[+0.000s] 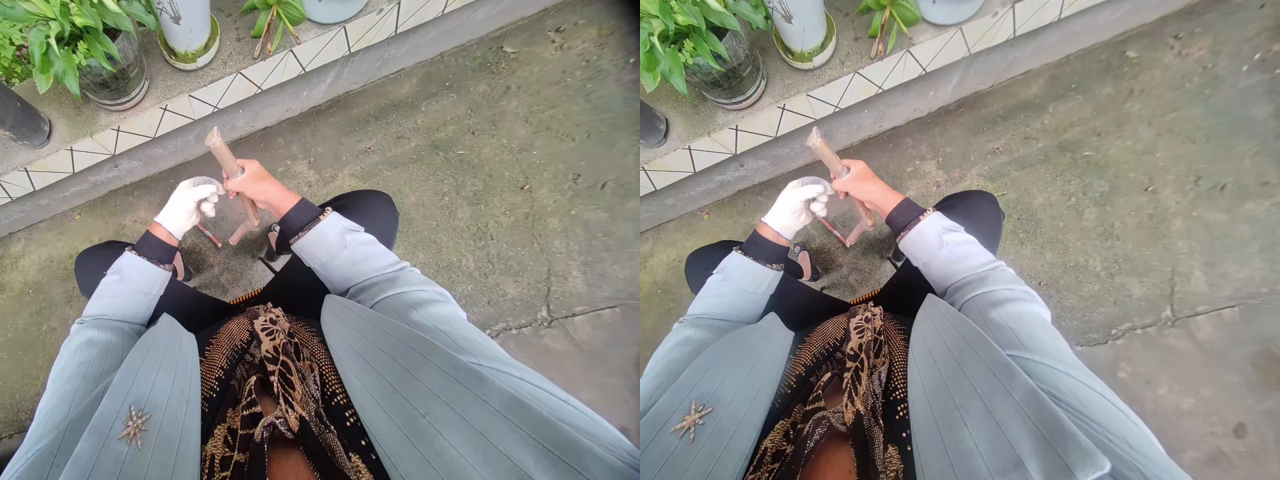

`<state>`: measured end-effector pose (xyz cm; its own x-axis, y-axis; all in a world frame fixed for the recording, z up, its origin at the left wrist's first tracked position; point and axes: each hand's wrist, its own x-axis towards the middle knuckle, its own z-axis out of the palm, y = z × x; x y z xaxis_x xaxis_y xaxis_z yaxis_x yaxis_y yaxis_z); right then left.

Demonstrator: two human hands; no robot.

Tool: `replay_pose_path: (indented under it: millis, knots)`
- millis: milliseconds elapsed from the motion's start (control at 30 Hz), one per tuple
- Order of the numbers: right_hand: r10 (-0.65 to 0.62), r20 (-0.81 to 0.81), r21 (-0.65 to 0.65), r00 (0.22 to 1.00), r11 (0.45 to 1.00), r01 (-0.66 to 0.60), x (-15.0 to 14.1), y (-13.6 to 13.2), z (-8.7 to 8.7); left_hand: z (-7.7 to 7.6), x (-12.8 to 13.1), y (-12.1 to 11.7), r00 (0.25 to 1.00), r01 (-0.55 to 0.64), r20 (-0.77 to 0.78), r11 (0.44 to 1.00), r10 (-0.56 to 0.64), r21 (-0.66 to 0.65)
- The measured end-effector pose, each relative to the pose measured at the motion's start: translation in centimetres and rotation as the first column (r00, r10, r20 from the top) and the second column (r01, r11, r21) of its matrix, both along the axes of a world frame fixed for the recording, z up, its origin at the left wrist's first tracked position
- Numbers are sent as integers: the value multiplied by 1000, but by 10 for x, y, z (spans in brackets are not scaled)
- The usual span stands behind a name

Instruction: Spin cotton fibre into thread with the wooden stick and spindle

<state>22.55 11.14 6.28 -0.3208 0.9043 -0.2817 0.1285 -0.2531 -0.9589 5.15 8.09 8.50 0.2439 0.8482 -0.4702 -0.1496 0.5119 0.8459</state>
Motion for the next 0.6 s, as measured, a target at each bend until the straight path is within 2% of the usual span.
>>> replay_pose_path:
  millis: [167,333,467,600]
  knots:
    - [31,62,76,998,996,-36,1,-4,11,4,0,1,998,22,55,995,-17,-94]
    - [54,190,240,980,966,-99,1,0,7,7,0,1,995,57,89,988,-45,-144]
    - [105,228,314,968,933,-175,3,1,4,3,-3,3,991,85,114,978,-64,-189]
    - [160,217,326,963,918,-226,8,-4,10,-4,-6,5,987,132,121,965,-106,-227]
